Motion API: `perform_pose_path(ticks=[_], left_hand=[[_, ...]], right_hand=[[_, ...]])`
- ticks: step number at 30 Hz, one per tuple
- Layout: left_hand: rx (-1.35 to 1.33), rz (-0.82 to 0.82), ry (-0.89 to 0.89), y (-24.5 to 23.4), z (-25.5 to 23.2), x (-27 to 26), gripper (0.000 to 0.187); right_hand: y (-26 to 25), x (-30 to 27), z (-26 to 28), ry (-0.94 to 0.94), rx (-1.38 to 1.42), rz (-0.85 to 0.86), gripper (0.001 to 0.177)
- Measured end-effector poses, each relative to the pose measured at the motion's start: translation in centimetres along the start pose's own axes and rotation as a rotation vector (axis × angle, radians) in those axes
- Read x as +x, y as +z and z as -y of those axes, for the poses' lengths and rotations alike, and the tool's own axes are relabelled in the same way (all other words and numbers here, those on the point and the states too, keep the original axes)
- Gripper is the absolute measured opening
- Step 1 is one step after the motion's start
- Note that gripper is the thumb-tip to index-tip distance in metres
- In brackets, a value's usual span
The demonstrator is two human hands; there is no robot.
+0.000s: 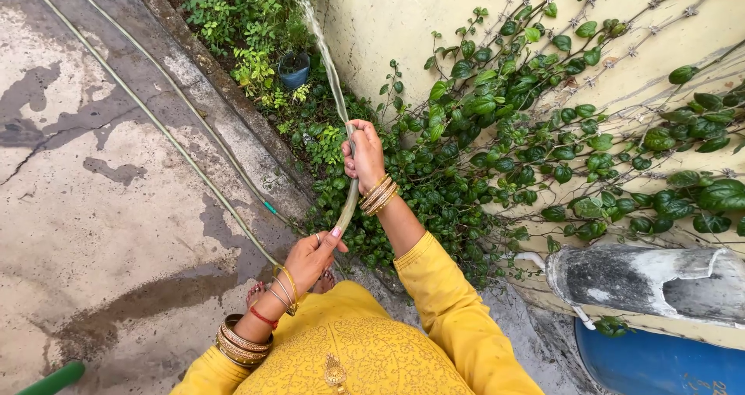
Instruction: Watering various potted and ground plants with a garden hose.
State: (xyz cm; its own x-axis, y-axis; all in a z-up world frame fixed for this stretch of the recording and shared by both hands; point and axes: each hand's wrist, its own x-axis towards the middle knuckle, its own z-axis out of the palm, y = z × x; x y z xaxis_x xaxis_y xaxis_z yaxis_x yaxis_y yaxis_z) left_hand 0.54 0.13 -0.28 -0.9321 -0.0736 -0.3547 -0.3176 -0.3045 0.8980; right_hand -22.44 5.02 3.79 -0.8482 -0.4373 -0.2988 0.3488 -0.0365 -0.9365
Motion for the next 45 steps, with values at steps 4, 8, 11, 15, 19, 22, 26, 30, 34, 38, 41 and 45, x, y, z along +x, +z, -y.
perform_pose_path(ticks=[4, 8, 11, 15, 19, 22, 26, 30, 34, 38, 41, 45], left_hand=[[-0.029, 0.013, -0.005, -0.1, 1.0, 0.1, 0.055], [-0.014, 0.007, -0.016, -0.2, 1.6, 0.1, 0.055], [-0.005, 0.01, -0.062, -0.3, 2.7, 0.4, 0.056], [0.003, 0.012, -0.08, -0.5, 4.0, 0.6, 0.056], [0.025, 0.019, -0.085, -0.6, 4.4, 0.7, 0.054], [0.036, 0.016, -0.095, -0.5, 4.1, 0.7, 0.054], [0.035, 0.013, -0.127, -0.4, 4.5, 0.9, 0.055], [0.015, 0.034, -0.1, -0.5, 4.7, 0.9, 0.054], [0.012, 0.032, -0.106, -0.4, 4.4, 0.8, 0.055], [0.008, 0.038, -0.119, -0.4, 4.4, 0.7, 0.055], [0.009, 0.028, -0.132, -0.4, 4.1, 0.6, 0.054], [0.006, 0.038, -0.131, -0.4, 4.3, 0.2, 0.053]], right_hand=[[-0.8, 0.7, -2.1, 0.044, 0.016, -0.002, 0.018], [-1.0, 0.8, -3.2, 0.08, 0.007, -0.033, 0.018], [-1.7, 1.2, -4.9, 0.117, 0.012, -0.044, 0.018], [-2.3, 1.4, -6.3, 0.155, 0.013, -0.065, 0.018], [-2.7, 1.5, -7.1, 0.179, 0.025, -0.079, 0.018], [-2.6, 1.2, -7.0, 0.177, 0.002, -0.092, 0.016], [-2.8, 1.2, -7.2, 0.175, 0.011, -0.092, 0.016], [-2.8, 1.1, -7.0, 0.178, 0.01, -0.098, 0.016], [-2.9, 1.1, -7.1, 0.178, 0.018, -0.094, 0.015], [-3.0, 1.0, -7.2, 0.171, 0.01, -0.1, 0.015], [-3.1, 1.0, -7.3, 0.171, 0.02, -0.106, 0.015], [-2.6, 1.0, -7.6, 0.197, 0.0, -0.094, 0.015]])
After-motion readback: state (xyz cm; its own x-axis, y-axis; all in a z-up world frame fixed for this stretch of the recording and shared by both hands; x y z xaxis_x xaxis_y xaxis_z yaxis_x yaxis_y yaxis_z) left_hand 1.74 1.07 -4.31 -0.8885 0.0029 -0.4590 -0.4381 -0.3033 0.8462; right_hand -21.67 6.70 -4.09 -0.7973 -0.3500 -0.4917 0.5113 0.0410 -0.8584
